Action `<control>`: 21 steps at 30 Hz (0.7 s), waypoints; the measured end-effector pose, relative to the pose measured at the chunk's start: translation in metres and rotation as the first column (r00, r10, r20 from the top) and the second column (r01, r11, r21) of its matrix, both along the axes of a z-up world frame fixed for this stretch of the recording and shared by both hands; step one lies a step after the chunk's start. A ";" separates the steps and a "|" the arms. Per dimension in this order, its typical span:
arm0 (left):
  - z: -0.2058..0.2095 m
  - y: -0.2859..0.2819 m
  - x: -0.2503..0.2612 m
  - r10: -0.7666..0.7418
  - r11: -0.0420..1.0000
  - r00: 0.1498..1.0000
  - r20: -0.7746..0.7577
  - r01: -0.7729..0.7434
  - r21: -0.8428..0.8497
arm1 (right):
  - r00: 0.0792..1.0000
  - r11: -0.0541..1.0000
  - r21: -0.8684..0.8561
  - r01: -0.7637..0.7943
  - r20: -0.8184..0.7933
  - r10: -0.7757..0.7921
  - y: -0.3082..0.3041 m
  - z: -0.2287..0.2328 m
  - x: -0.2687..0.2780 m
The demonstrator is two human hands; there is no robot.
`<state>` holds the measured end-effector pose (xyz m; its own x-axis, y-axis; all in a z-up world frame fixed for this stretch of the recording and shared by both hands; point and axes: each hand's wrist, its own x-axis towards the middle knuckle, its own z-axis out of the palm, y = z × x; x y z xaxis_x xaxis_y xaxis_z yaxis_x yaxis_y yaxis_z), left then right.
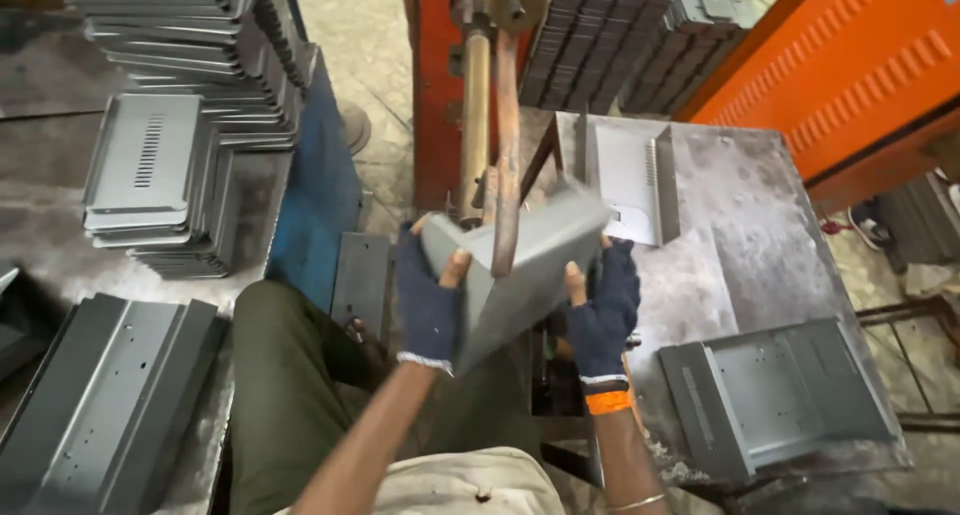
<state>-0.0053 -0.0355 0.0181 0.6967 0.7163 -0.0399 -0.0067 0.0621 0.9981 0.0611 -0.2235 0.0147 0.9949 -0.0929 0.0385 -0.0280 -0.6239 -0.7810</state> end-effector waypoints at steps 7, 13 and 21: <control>-0.008 0.047 0.034 -0.397 0.901 0.910 0.122 0.361 0.240 | 0.878 0.812 -0.400 -0.426 0.032 0.477 0.031 0.011 0.079; 0.004 0.050 0.027 -0.561 0.828 0.773 0.298 0.531 0.181 | 0.863 0.715 -0.633 -0.298 0.141 0.485 0.035 0.074 0.075; -0.001 0.038 0.014 -0.584 0.794 0.703 0.405 0.598 0.108 | 0.786 0.648 -0.670 -0.362 0.154 0.598 0.024 0.108 0.049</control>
